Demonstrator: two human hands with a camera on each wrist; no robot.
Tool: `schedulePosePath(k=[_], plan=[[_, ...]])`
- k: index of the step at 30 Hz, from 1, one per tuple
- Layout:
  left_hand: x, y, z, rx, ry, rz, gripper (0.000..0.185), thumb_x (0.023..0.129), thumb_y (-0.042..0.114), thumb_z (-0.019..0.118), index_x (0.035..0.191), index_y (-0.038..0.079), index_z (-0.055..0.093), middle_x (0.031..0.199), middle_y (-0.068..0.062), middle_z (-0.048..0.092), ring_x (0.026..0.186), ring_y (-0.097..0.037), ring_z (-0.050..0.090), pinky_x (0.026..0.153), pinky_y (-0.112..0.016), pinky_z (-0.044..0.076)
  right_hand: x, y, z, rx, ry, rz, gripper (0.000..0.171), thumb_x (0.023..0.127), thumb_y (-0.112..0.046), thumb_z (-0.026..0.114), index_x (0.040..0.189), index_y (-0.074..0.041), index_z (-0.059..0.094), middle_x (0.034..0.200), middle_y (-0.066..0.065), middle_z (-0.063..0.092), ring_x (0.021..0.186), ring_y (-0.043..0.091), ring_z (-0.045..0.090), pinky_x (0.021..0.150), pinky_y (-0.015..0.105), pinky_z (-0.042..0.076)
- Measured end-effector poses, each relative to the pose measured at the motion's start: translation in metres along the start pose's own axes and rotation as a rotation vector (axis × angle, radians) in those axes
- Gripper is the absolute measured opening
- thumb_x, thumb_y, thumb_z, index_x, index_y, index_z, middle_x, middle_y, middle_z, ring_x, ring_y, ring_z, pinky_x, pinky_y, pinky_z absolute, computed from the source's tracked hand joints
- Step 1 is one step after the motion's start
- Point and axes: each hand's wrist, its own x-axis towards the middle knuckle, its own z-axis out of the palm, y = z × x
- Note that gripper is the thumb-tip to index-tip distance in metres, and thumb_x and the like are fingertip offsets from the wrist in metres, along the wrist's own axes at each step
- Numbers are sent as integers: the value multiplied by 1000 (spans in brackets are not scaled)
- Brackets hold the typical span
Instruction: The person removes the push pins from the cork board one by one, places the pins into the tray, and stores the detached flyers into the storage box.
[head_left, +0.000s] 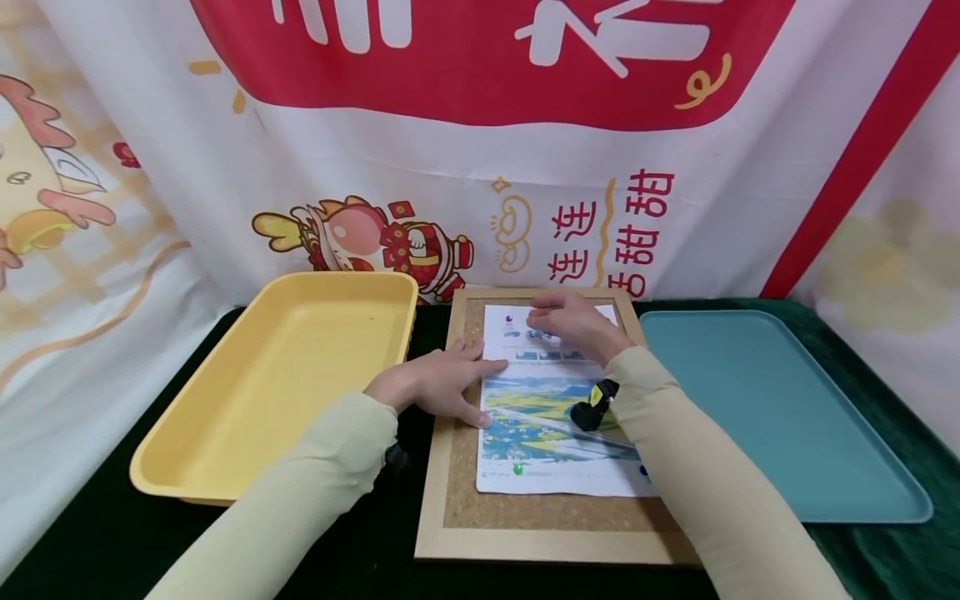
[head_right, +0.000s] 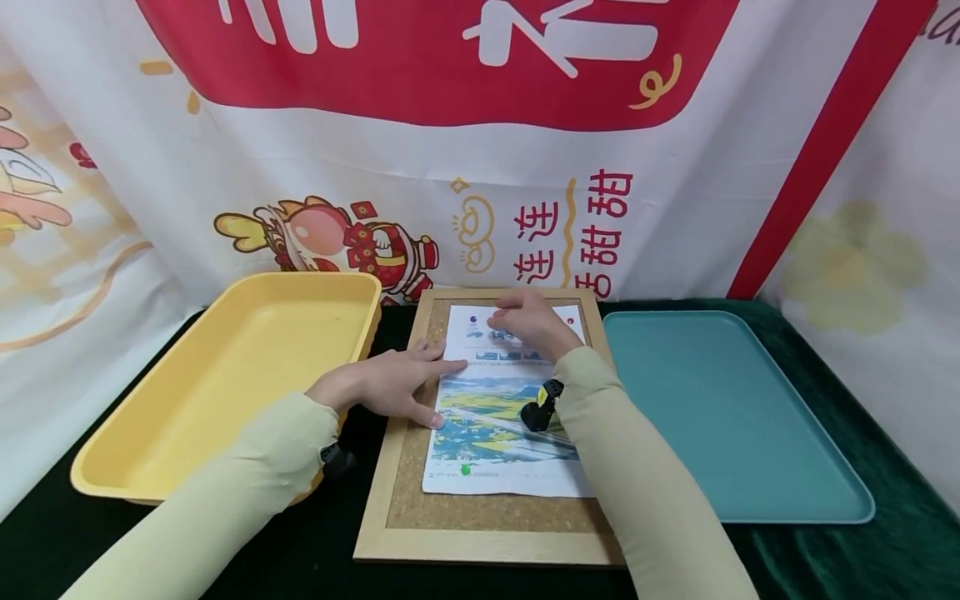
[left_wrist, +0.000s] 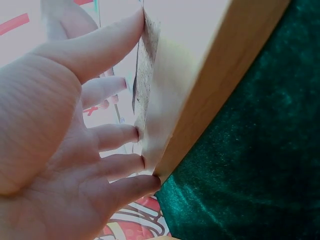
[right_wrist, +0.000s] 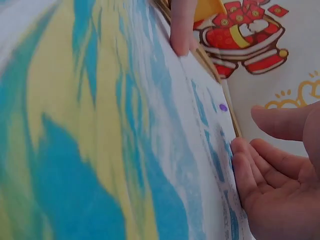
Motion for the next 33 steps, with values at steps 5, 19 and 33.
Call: schedulePosePath(k=[5, 19, 33], plan=[[1, 2, 0, 4, -4, -12, 87, 98, 53, 73, 170, 32, 29, 180, -14, 3, 166, -45, 0, 133, -63, 10, 1, 0, -2, 3, 9, -3, 55, 106, -18, 65, 158, -5, 48, 149, 13, 60, 141, 31, 56, 123, 51, 42], [2, 3, -1, 21, -5, -12, 86, 98, 52, 73, 169, 32, 29, 180, -15, 5, 167, -44, 1, 133, -62, 12, 9, -5, 13, -108, 116, 24, 42, 101, -16, 73, 141, -8, 64, 128, 10, 66, 118, 25, 62, 108, 43, 49], [2, 4, -1, 21, -10, -29, 86, 98, 52, 73, 169, 33, 29, 180, -14, 4, 167, -43, 1, 134, -61, 10, 26, -6, 17, -203, 130, 35, 27, 99, -23, 75, 125, -15, 75, 119, 7, 70, 108, 24, 62, 98, 41, 48]])
